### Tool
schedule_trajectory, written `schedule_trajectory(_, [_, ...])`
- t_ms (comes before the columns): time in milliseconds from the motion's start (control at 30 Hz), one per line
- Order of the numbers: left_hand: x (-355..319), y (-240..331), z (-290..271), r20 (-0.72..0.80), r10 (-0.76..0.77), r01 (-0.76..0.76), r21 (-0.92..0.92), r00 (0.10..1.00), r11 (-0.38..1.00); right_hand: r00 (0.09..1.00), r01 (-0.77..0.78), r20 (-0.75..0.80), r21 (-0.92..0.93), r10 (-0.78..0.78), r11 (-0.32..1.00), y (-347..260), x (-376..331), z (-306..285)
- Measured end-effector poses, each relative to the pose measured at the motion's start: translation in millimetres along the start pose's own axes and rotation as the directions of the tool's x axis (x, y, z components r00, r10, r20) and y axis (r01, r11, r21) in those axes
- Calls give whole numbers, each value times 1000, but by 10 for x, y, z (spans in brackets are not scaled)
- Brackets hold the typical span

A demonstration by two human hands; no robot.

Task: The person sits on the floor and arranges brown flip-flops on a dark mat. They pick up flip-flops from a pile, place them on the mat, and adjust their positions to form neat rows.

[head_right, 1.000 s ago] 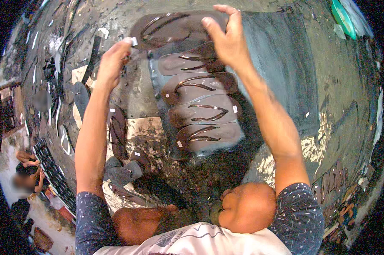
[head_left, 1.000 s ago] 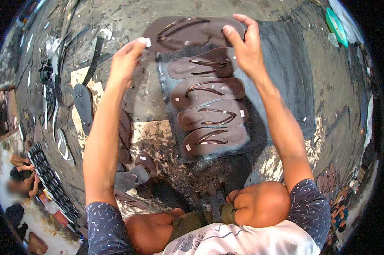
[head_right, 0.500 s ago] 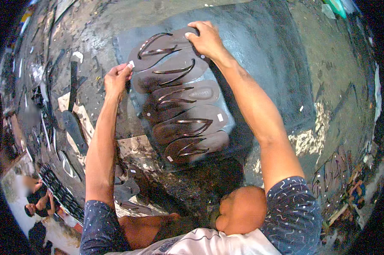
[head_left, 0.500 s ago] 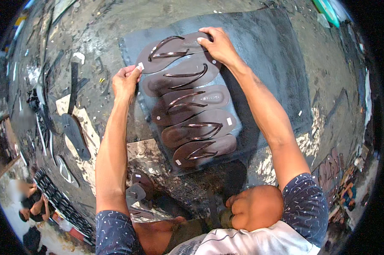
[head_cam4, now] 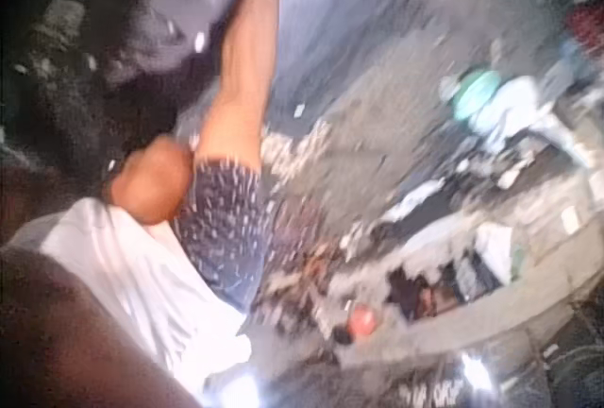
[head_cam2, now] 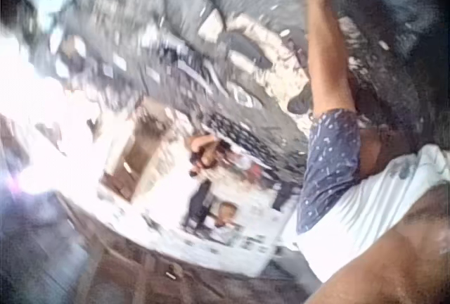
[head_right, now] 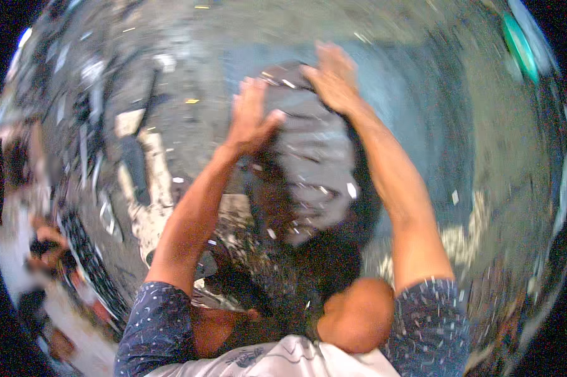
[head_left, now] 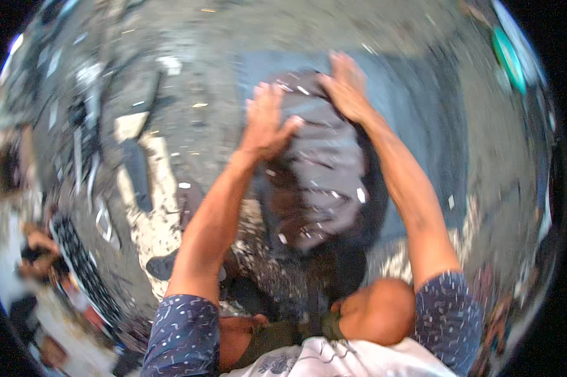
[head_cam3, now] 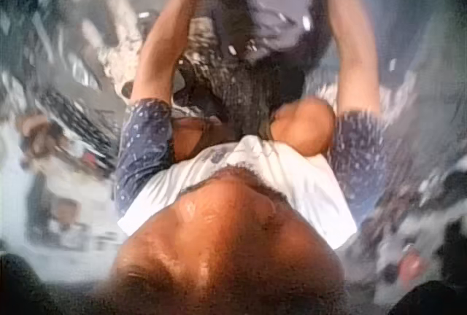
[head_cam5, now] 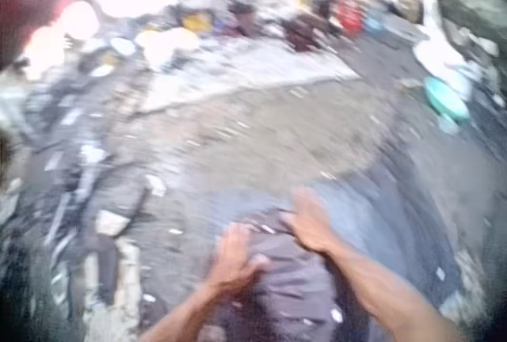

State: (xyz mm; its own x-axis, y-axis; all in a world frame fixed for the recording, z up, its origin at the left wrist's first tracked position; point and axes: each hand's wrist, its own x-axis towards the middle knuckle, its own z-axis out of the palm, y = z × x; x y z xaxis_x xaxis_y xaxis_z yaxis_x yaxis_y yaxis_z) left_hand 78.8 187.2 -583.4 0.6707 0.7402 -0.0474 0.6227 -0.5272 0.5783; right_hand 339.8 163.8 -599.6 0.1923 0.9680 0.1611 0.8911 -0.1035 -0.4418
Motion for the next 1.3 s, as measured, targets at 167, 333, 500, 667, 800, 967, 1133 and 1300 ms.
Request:
schedule_trajectory(167, [-743,-963,-1474,-414,-133,284,327,900,902,903,-349,-112,372,415,860,417,-1224,-450])
schedule_trajectory(333, [-2739,-2286,-2151,-346,-770,844,201,536,497,989,-146,18,358,150,922,11,-1794,-241])
schedule_trajectory(500, [-3094,-2601,-2811,-425,-663,653,-195,617,732,995,67,32,444,-91,893,-713,-1198,111])
schedule_trajectory(667, [-1646,-731,-2655,-344,-570,341,-538,746,771,987,-137,124,352,99,926,-998,-1232,-48])
schedule_trajectory(800, [-1416,426,-2251,-9,-460,332,-680,888,654,991,-79,-15,723,130,686,-871,-1281,-574])
schedule_trajectory(967, [-1356,1581,-1099,572,-167,596,-763,803,249,990,-132,143,874,12,468,-485,-2013,-2170])
schedule_trajectory(1133, [-1557,1580,-105,521,-395,539,-839,756,-75,773,-610,422,699,474,372,54,-2978,-2085])
schedule_trajectory(1300, [-1818,1594,477,260,-519,571,-524,814,633,700,-645,427,722,572,249,229,-3367,-1711])
